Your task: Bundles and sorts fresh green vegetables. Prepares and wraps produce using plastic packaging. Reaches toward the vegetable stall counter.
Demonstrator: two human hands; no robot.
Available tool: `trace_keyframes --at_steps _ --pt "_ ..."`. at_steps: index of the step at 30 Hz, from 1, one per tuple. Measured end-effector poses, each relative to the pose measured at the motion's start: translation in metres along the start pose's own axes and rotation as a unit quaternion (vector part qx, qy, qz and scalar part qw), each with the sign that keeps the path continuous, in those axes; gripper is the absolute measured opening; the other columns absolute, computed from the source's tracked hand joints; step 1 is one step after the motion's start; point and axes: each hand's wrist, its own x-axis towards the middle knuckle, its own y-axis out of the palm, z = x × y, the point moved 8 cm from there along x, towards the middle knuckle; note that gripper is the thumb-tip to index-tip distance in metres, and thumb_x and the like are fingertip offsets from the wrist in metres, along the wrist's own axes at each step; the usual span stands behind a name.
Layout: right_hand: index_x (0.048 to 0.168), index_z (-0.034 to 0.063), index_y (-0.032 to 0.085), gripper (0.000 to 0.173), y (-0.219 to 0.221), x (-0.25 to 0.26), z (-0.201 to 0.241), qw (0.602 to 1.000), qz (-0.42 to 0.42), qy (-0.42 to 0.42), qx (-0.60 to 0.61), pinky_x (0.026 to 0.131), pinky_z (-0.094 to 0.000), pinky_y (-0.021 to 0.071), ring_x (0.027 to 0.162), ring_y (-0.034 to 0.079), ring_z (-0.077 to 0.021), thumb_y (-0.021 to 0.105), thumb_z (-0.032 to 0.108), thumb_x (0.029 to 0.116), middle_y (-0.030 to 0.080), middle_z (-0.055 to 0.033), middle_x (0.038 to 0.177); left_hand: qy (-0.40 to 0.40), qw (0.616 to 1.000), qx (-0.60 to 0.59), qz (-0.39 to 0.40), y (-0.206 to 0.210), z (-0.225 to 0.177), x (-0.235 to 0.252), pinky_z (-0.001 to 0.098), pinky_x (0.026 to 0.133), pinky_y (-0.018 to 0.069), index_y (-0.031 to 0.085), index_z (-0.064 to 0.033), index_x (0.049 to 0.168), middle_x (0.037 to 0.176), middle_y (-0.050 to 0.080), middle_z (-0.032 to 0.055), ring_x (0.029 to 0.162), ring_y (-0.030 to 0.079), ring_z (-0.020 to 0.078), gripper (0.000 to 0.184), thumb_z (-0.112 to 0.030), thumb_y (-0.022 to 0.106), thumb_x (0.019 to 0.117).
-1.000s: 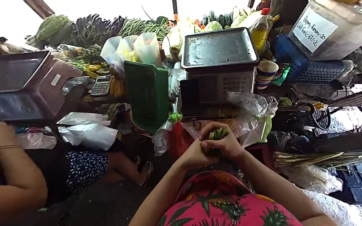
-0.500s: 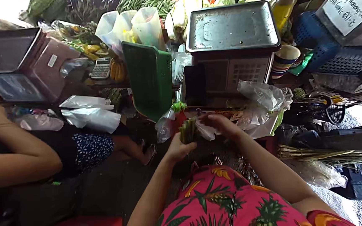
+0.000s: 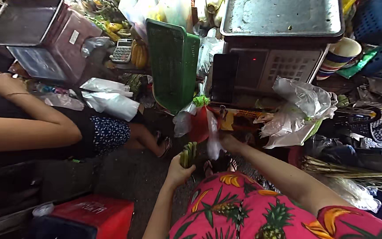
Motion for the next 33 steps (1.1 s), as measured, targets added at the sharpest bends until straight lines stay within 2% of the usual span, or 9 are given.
trace_keyframes --at_steps 2,5,8,13,18,21,24,28,33 --pt "0.135 -0.0001 0.063 0.040 0.018 -0.003 0.007 0.998 0.045 0.011 0.044 0.110 -0.0546 0.0443 0.124 0.062 -0.0330 0.042 0.023 0.1092 0.066 -0.0229 0.130 0.017 0.998 0.049 0.023 0.006 -0.007 0.000 0.0371 0.092 0.0568 0.068 0.0000 0.117 0.106 0.072 0.0097 0.098 0.069 0.0143 0.046 -0.012 0.081 0.0748" --pt "0.123 -0.0060 0.065 0.032 -0.032 0.001 -0.007 0.976 -0.107 0.134 0.135 0.097 -0.0491 0.0544 0.106 0.069 -0.0317 0.048 0.015 0.1062 0.069 -0.0233 0.118 0.026 0.998 0.061 0.018 0.008 -0.013 -0.003 0.0354 0.090 0.0572 0.068 -0.0018 0.115 0.103 0.072 0.0078 0.095 0.070 0.0127 0.045 -0.014 0.081 0.0732" --pt "0.142 -0.0034 0.052 0.043 -0.091 0.033 -0.034 0.978 -0.157 0.137 0.021 0.112 -0.0550 0.0440 0.133 0.054 -0.0404 0.053 0.006 0.0999 0.054 -0.0276 0.144 0.032 0.998 0.056 0.027 0.013 -0.016 -0.003 0.0336 0.088 0.0576 0.068 -0.0024 0.112 0.100 0.072 0.0062 0.092 0.069 0.0111 0.043 -0.014 0.081 0.0726" --pt "0.141 0.0068 0.060 0.046 -0.114 0.076 -0.048 0.979 -0.147 0.047 -0.130 0.113 -0.0643 0.0388 0.137 0.051 -0.0420 0.068 0.024 0.0989 0.058 -0.0230 0.143 0.047 0.991 0.094 0.084 0.041 -0.027 0.001 0.0390 0.091 0.0574 0.069 -0.0052 0.118 0.105 0.073 0.0070 0.098 0.070 0.0146 0.047 -0.018 0.080 0.0737" --pt "0.129 0.0027 0.068 0.048 -0.087 0.023 -0.044 0.973 -0.116 -0.019 -0.197 0.116 -0.0611 0.0365 0.132 0.053 -0.0431 0.070 0.038 0.0960 0.065 -0.0236 0.130 0.064 0.982 0.134 0.116 0.061 -0.033 0.009 0.0415 0.090 0.0571 0.068 -0.0057 0.116 0.103 0.072 0.0080 0.097 0.070 0.0174 0.044 -0.021 0.079 0.0759" --pt "0.146 0.0061 0.054 0.056 -0.046 -0.024 -0.040 0.991 -0.051 0.006 -0.122 0.113 -0.0579 0.0421 0.131 0.056 -0.0395 0.056 0.041 0.1027 0.063 -0.0232 0.134 0.081 0.975 0.150 0.141 0.077 -0.036 0.016 0.0440 0.093 0.0566 0.068 -0.0052 0.117 0.107 0.072 0.0099 0.101 0.070 0.0202 0.046 -0.021 0.080 0.0760" --pt "0.145 -0.0014 0.053 0.046 -0.014 -0.046 -0.047 0.994 -0.042 0.010 0.098 0.112 -0.0456 0.0447 0.129 0.060 -0.0289 0.033 0.023 0.1109 0.061 -0.0233 0.138 0.119 0.965 0.152 0.178 0.099 -0.040 0.024 0.0469 0.096 0.0554 0.067 -0.0045 0.120 0.110 0.072 0.0130 0.105 0.069 0.0242 0.048 -0.020 0.080 0.0770" --pt "0.137 0.0017 0.059 0.036 0.008 -0.043 -0.048 0.980 -0.030 0.076 0.181 0.094 -0.0420 0.0571 0.107 0.069 -0.0221 0.049 0.016 0.1051 0.069 -0.0171 0.122 0.147 0.956 0.139 0.212 0.126 -0.033 0.037 0.0460 0.102 0.0535 0.058 -0.0097 0.140 0.124 0.070 0.0120 0.115 0.067 0.0232 0.067 -0.015 0.081 0.0764" --pt "0.157 0.0147 0.041 0.063 0.008 -0.043 -0.039 0.981 -0.017 0.142 0.129 0.069 -0.0402 0.0608 0.079 0.071 -0.0211 0.064 0.016 0.0985 0.070 -0.0141 0.121 0.051 0.934 0.257 0.241 0.134 0.006 0.052 0.0553 0.105 0.0485 0.038 -0.0248 0.159 0.133 0.065 0.0148 0.123 0.063 0.0316 0.088 -0.021 0.078 0.0804"
